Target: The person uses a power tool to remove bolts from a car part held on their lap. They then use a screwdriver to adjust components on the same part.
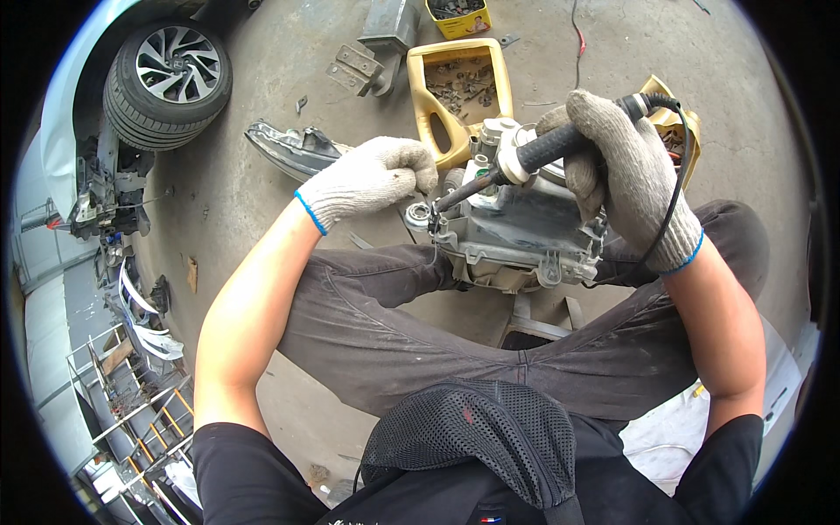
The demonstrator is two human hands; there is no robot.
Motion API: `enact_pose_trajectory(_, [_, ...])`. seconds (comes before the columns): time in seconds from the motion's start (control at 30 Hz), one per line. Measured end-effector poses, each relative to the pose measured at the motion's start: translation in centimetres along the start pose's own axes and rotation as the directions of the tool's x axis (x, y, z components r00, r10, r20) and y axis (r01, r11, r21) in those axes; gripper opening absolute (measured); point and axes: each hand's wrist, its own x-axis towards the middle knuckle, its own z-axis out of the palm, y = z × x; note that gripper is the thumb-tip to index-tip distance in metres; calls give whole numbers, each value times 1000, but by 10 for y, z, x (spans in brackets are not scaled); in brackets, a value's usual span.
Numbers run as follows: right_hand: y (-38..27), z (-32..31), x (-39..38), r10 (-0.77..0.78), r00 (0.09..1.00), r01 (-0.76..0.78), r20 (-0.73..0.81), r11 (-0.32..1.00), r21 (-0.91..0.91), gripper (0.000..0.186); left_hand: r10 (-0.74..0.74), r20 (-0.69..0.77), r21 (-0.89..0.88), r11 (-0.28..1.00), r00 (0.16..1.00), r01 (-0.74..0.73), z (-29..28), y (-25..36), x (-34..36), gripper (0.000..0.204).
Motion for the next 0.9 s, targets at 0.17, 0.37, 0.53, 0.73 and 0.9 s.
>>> enact_pose_trajectory(0.17, [-2, 3, -1, -54, 998, 54, -12, 998, -25, 41, 0, -2, -1, 1000, 1000, 0, 0, 0, -1, 12])
enact_pose_trajectory(0.37, [-3, 3, 0, -68, 998, 67, -11, 996, -50, 43, 15, 6, -9, 1000, 1000, -15, 0, 0, 0, 13])
enact_pose_trajectory(0.53, [-3, 2, 2, -69, 998, 69, 5, 996, -50, 42, 10, 8, 12, 1000, 1000, -10, 0, 3, -1, 14])
enact_pose_trajectory(0.73, [1, 0, 3, -103, 995, 103, 4, 993, -56, 41, 23, 10, 8, 1000, 1000, -23, 0, -2, 0, 14])
enact_pose_trajectory(0.9, [2, 2, 4, -74, 997, 74, -23, 997, -23, 41, 29, 8, 17, 999, 1000, -29, 0, -2, 1, 13])
